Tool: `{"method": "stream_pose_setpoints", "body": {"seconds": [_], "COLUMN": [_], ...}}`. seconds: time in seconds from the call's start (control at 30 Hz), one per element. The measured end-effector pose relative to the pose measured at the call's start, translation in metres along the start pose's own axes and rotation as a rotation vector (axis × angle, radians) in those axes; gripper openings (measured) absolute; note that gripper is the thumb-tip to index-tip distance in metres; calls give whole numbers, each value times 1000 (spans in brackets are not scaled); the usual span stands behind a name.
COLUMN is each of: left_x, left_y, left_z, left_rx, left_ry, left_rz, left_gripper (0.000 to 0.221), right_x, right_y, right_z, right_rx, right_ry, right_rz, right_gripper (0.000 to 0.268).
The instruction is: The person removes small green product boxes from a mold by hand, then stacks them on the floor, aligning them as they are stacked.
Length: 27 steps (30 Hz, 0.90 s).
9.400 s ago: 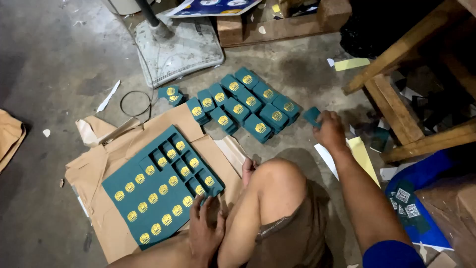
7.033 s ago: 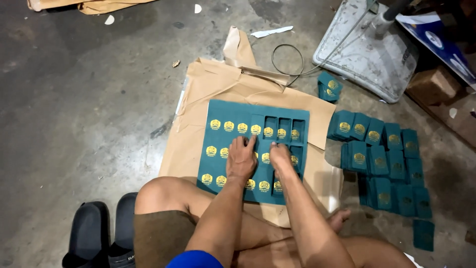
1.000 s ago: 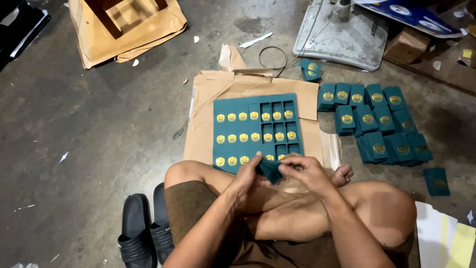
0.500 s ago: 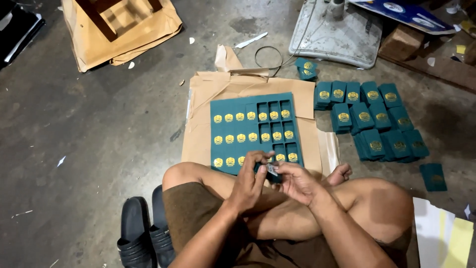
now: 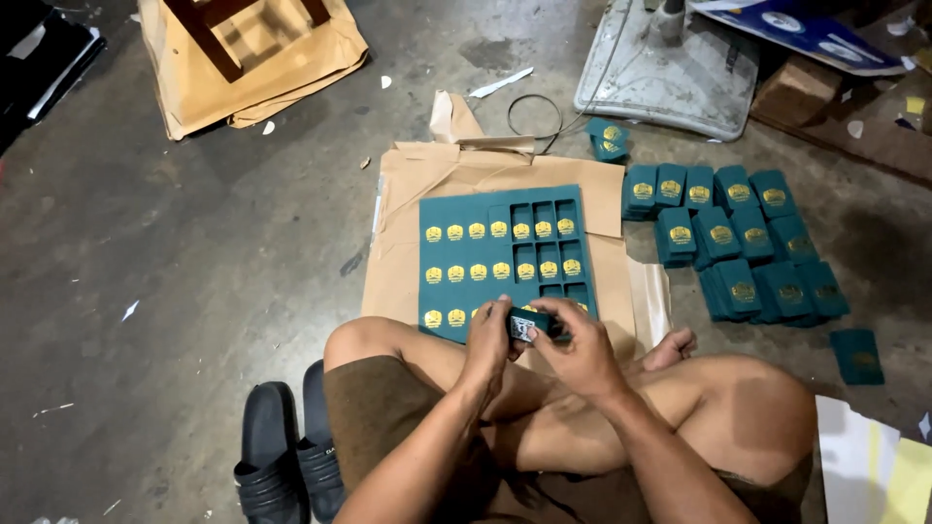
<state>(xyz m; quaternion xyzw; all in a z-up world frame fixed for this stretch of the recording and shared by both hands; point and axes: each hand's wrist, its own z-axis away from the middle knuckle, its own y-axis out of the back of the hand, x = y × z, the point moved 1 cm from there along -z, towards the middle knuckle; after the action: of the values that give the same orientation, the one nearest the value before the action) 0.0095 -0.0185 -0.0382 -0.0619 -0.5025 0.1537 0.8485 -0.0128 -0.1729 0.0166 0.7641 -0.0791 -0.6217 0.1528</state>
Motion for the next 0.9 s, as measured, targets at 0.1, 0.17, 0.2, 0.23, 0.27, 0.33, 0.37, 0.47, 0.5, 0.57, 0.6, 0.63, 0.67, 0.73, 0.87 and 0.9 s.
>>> {"method": "stream_pose_setpoints", "body": {"seconds": [0.1, 0.17, 0.2, 0.23, 0.27, 0.33, 0.37, 0.47, 0.5, 0.57, 0.6, 0.63, 0.67, 0.73, 0.87, 0.9], "left_x": [15, 22, 26, 31, 36, 41, 40, 42, 43, 42, 42, 44, 46, 50, 51, 49], "left_y": [0, 1, 1, -1, -3, -4, -3, -1, 0, 2, 3, 5, 5, 6, 11, 13], "left_z": [4, 8, 10, 14, 18, 22, 23, 26, 27, 24, 23, 24, 25, 28, 27, 24], "left_rx": [30, 4, -23, -24, 4, 33, 19, -16, -38, -48, -58, -58, -99, -142, -283, -355], "left_ry": [92, 120, 146, 147, 182, 216, 213, 221, 231, 267, 304, 303, 315, 329, 376, 405], "left_rz": [17, 24, 31, 30, 20, 13, 20, 58, 90, 88, 87, 87, 93, 98, 173, 225], "left_gripper": [31, 30, 29, 29, 29, 28, 29, 29, 28, 27, 27, 27, 28, 29, 27, 28], "right_x": [39, 43, 45, 45, 46, 49, 51, 67, 73, 74, 74, 71, 68, 69, 73, 73], "right_y": [3, 7, 9, 8, 7, 5, 4, 2, 2, 4, 5, 6, 7, 10, 14, 16], "right_z": [0, -1, -2, -2, -2, -2, -1, 3, 4, 6, 7, 6, 6, 6, 6, 6], "right_rx": [-105, -130, -155, -153, -163, -175, -164, -142, -129, -123, -118, -119, -110, -99, -126, -151], "right_ry": [-117, -193, -267, -268, -259, -249, -258, -270, -271, -264, -257, -256, -278, -300, -334, -341], "right_rz": [-413, -416, -417, -417, -448, -477, -458, -465, -490, -513, -537, -537, -528, -519, -752, -823], "right_gripper": [40, 39, 38, 38, 37, 36, 35, 34, 34, 33, 33, 33, 32, 31, 28, 27]}}
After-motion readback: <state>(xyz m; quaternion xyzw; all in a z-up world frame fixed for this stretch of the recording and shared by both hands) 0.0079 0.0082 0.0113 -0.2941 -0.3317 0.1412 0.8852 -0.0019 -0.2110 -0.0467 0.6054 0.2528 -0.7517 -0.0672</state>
